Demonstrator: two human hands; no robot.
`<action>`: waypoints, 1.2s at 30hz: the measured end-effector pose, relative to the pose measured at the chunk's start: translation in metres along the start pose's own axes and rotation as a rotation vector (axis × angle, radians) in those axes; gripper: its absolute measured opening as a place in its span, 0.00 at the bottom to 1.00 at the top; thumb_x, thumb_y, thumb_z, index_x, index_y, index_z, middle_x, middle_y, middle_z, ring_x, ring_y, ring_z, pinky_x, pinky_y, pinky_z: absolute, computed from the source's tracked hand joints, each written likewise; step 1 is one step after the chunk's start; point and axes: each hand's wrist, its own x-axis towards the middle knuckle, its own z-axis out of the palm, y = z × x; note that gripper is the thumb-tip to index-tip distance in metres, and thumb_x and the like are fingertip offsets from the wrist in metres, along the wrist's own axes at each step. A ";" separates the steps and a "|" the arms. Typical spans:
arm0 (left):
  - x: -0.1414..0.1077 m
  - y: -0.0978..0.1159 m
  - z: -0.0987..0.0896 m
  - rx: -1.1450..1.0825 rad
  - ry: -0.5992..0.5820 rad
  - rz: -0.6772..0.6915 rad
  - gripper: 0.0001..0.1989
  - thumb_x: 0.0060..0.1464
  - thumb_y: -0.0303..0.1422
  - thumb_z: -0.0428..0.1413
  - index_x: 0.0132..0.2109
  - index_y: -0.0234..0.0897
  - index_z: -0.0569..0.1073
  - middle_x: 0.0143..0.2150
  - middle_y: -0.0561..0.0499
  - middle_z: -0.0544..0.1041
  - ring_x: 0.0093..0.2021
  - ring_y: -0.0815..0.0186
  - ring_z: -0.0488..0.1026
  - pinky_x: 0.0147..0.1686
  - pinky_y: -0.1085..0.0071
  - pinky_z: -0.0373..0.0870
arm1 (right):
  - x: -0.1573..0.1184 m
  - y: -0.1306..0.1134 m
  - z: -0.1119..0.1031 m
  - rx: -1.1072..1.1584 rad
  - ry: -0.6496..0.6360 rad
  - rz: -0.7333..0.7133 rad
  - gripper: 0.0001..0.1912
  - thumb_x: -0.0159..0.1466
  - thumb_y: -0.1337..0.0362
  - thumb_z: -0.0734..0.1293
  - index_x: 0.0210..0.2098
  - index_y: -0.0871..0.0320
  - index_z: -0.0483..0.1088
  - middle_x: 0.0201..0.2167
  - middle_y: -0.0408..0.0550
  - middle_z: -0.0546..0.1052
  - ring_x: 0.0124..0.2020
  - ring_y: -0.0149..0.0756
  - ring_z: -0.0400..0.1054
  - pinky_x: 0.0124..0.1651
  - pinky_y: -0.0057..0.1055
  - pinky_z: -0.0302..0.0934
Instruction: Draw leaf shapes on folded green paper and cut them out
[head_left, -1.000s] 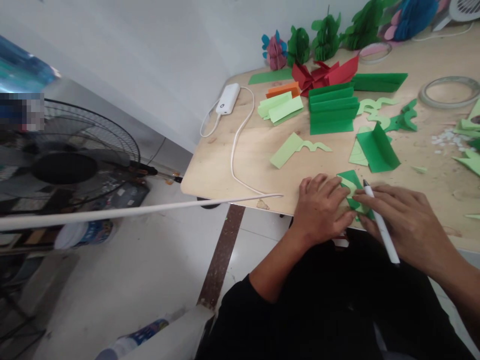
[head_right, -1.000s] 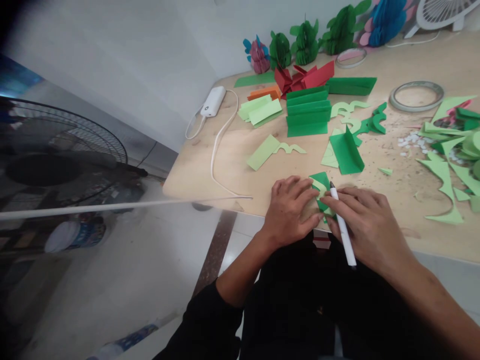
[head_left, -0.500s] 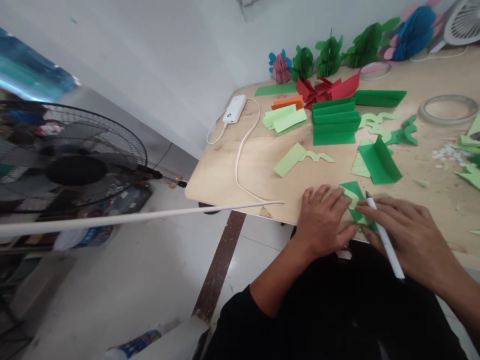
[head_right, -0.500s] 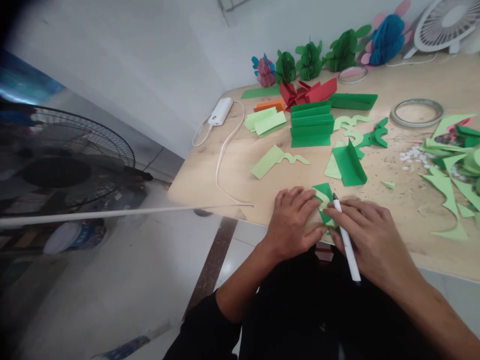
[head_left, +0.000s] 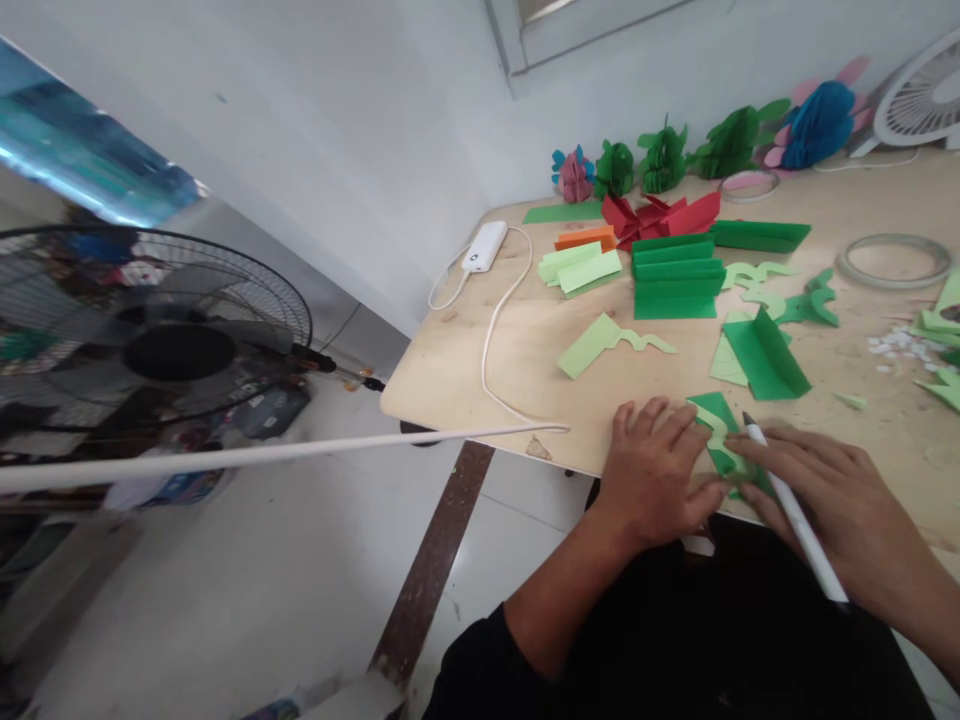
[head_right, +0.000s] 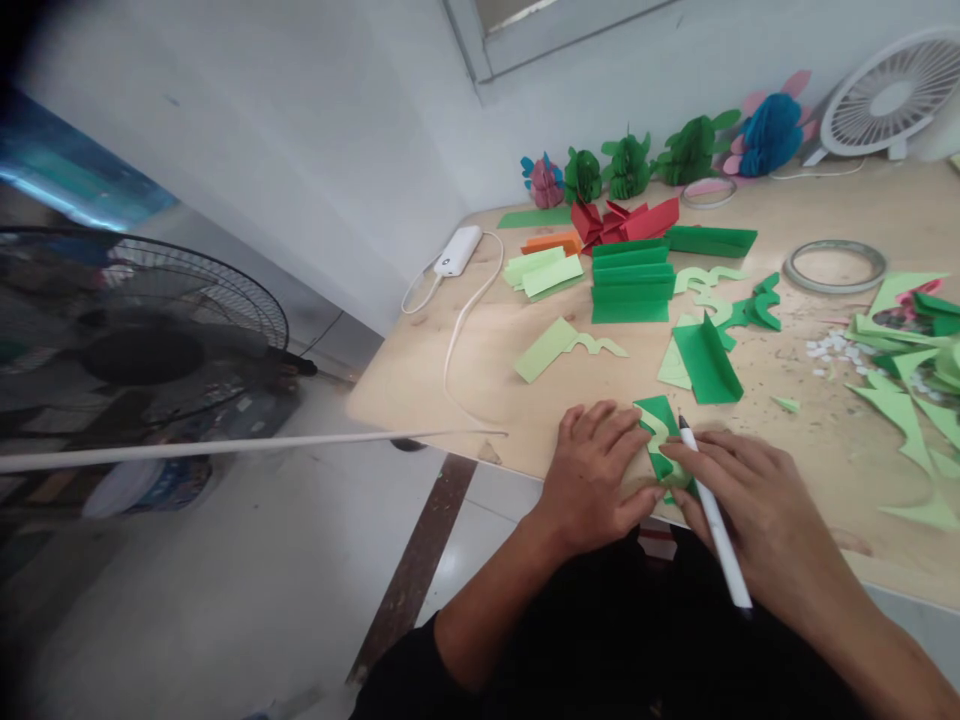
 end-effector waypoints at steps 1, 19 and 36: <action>0.000 0.000 0.000 -0.003 0.002 -0.002 0.23 0.60 0.48 0.51 0.56 0.38 0.71 0.64 0.47 0.71 0.65 0.52 0.61 0.63 0.47 0.57 | 0.003 0.000 -0.003 0.025 0.015 0.018 0.18 0.65 0.60 0.62 0.55 0.48 0.69 0.44 0.48 0.82 0.46 0.46 0.76 0.44 0.42 0.67; -0.001 0.001 -0.006 -0.048 0.000 -0.018 0.22 0.61 0.47 0.50 0.55 0.39 0.71 0.63 0.47 0.71 0.64 0.51 0.62 0.63 0.46 0.56 | 0.067 0.003 0.001 0.481 -0.068 0.720 0.21 0.56 0.41 0.67 0.33 0.49 0.79 0.33 0.46 0.83 0.33 0.45 0.78 0.31 0.38 0.73; -0.002 0.000 -0.010 -0.095 0.001 -0.030 0.22 0.63 0.45 0.48 0.57 0.38 0.71 0.64 0.48 0.70 0.66 0.51 0.60 0.65 0.47 0.53 | 0.073 -0.002 0.012 0.534 -0.064 0.868 0.21 0.54 0.41 0.68 0.32 0.51 0.78 0.30 0.47 0.82 0.28 0.43 0.77 0.26 0.35 0.71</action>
